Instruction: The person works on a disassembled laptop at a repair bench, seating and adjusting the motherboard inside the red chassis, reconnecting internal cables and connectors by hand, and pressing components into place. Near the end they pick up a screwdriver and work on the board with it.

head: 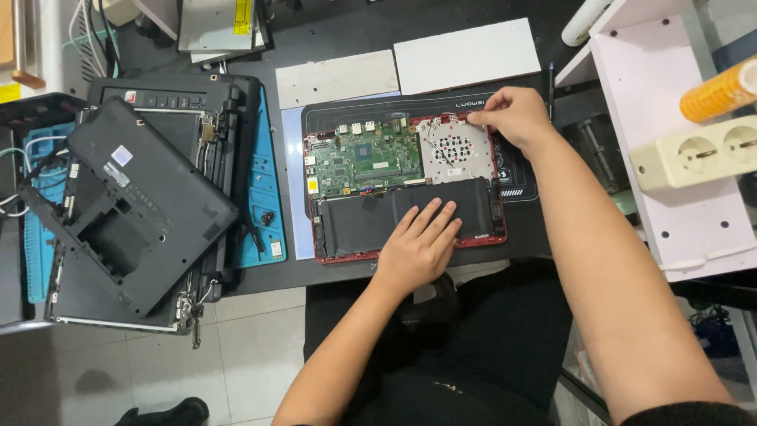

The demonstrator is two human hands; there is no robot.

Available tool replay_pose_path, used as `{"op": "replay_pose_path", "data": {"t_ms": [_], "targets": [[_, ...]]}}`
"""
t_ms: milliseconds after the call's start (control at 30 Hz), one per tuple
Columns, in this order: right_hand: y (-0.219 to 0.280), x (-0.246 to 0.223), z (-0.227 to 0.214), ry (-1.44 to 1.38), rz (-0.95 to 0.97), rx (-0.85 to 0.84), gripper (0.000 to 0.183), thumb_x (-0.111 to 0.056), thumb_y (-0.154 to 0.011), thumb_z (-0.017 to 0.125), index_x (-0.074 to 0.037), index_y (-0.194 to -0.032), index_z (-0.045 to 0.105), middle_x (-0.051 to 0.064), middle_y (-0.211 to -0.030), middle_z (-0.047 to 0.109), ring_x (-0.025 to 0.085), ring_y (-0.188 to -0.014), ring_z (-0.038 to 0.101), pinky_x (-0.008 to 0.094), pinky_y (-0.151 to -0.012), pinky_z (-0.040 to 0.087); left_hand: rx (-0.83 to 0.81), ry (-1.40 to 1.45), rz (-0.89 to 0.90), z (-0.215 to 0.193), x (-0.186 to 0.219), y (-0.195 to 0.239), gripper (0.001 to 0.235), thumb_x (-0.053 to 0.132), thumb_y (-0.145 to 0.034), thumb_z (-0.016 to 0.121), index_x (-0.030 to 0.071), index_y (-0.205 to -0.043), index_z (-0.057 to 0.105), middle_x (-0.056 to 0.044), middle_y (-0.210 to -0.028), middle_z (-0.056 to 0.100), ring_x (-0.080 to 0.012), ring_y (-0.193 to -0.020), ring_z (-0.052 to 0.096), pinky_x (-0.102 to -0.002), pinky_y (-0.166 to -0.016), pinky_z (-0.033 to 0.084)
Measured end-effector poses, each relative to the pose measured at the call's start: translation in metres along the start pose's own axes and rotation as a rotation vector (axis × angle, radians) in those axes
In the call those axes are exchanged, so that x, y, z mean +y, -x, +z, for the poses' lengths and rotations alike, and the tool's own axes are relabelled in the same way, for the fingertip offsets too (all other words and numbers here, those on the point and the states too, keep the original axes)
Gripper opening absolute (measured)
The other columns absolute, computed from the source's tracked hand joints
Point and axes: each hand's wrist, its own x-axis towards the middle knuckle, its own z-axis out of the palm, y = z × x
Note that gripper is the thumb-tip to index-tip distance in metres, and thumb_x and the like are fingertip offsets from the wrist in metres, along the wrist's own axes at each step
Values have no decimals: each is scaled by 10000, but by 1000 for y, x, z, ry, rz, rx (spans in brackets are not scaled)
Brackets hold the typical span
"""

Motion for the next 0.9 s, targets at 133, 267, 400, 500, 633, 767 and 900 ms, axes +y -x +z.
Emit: {"op": "replay_pose_path", "data": {"t_ms": [133,267,400,500,633,767,900], "targets": [[-4,7,-9,-135,85,-61,109,-81,-848,794,-81,-940,737,37,-881,757,112,-759,704,271,-666,501,14,8,-5,-1,0,0,293,206,-942,706,105,-1217,719,-89,-1433,633,-291,-1346,590,-472,-1107,471],[-9,15,-6,-122,59,-56,151,-19,-826,798,-50,-960,736,60,-906,756,128,-774,706,270,-667,506,16,9,3,-1,-1,1,298,214,-944,704,99,-1220,715,-95,-1441,625,-293,-1353,584,-476,-1112,470],[-17,28,-2,-134,-24,-52,160,42,-813,791,-2,-951,722,76,-862,732,135,-745,698,269,-693,571,10,2,15,2,-2,3,309,216,-943,703,94,-1226,712,-98,-1449,614,-295,-1365,571,-481,-1111,472],[-22,36,-1,-127,-41,-55,154,46,-824,793,5,-951,717,70,-836,711,130,-730,682,272,-679,568,16,5,16,4,-2,3,312,218,-934,704,94,-1221,712,-96,-1440,616,-296,-1361,570,-485,-1107,473],[-18,35,1,-127,-86,-26,142,42,-835,796,9,-941,707,60,-828,710,111,-724,674,260,-671,563,34,13,23,5,-3,3,312,215,-929,711,87,-1214,711,-107,-1431,619,-301,-1352,573,-489,-1100,473],[-5,31,7,-46,-152,64,136,6,-843,800,1,-952,717,47,-841,721,99,-739,667,248,-665,539,35,14,30,3,-4,3,316,208,-915,710,81,-1203,712,-111,-1427,619,-302,-1349,573,-486,-1100,476],[23,9,15,153,-206,234,275,-92,-822,836,-51,-1060,705,53,-884,726,154,-792,681,303,-704,532,38,21,13,2,-1,5,320,212,-895,718,86,-1189,709,-103,-1423,623,-293,-1348,577,-483,-1102,475]]}}
